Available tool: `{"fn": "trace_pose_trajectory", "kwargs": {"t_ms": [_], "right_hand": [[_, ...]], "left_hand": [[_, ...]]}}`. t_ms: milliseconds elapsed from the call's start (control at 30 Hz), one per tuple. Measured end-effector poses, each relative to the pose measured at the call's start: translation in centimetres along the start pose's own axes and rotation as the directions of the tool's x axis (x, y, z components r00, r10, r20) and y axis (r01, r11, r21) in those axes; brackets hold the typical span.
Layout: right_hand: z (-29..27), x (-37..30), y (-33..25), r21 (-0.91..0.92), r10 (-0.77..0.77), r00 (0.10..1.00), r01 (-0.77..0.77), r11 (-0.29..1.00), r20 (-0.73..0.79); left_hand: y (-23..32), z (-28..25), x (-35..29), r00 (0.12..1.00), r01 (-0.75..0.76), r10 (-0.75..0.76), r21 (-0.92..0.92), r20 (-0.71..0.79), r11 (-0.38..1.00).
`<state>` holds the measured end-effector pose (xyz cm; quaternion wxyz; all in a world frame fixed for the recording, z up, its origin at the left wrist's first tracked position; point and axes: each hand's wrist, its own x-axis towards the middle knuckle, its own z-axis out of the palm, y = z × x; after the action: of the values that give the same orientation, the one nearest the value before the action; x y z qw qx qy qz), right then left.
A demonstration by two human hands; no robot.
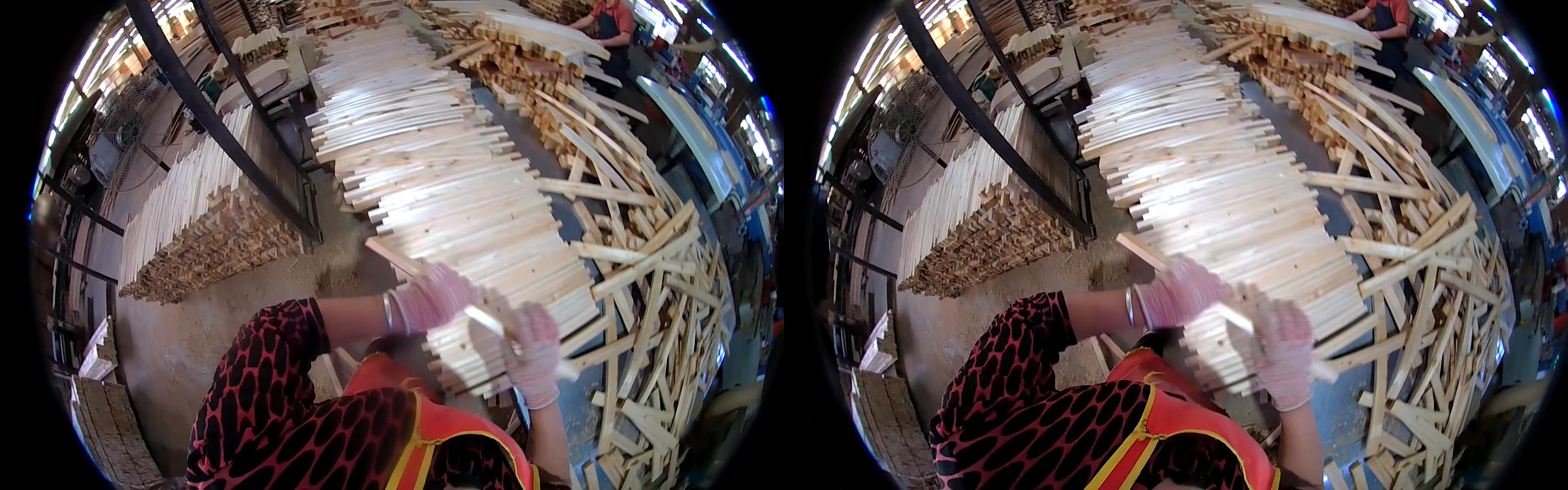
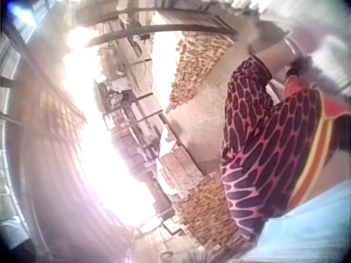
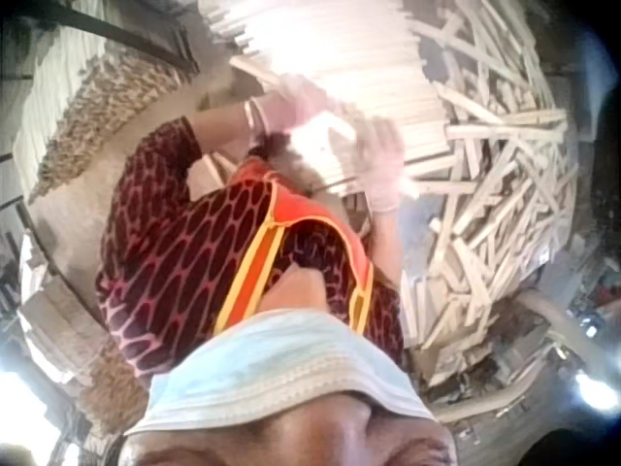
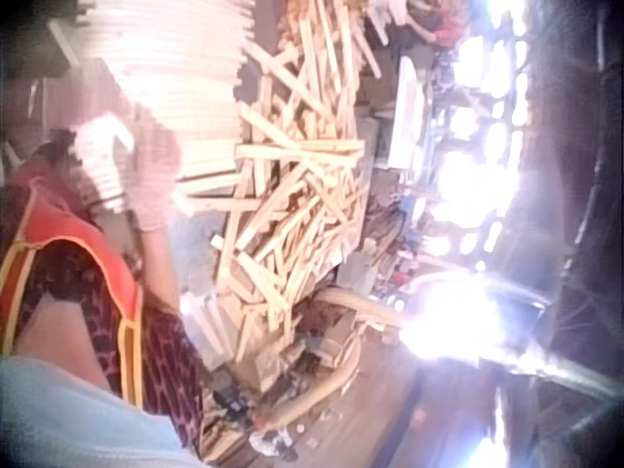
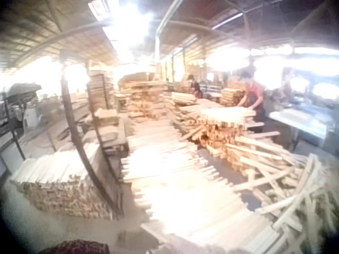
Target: The person sorts wooden planks on a metal table, picking them up from a disorganized pile and arranging them into a neat stack. They repeatedly gather planks with both hands and place them in an orderly fashion.
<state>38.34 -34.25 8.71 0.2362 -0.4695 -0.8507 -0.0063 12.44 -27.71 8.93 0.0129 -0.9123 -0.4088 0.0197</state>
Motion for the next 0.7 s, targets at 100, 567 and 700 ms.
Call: {"fn": "trace_pose_trajectory", "kwargs": {"t_ms": [100,567,700], "right_hand": [[1.6,1.3,2.7,0.269,0.410,0.884,-0.348,0.898,-0.223],[14.3,-11.6,4.4,0.642,0.970,-0.213,-0.729,-0.237,0.116],[11.6,-9.0,3.2,0.686,0.958,-0.209,-0.669,-0.287,0.197]], "left_hand": [[-13.5,8.7,1.8,0.905,0.249,-0.349,-0.361,-0.244,0.899],[-45.5,11.4,11.6,0.972,0.224,-0.231,-0.140,-0.036,0.964],[-45.8,10.8,14.2,0.915,0.381,-0.386,0.064,0.116,0.923]]}}
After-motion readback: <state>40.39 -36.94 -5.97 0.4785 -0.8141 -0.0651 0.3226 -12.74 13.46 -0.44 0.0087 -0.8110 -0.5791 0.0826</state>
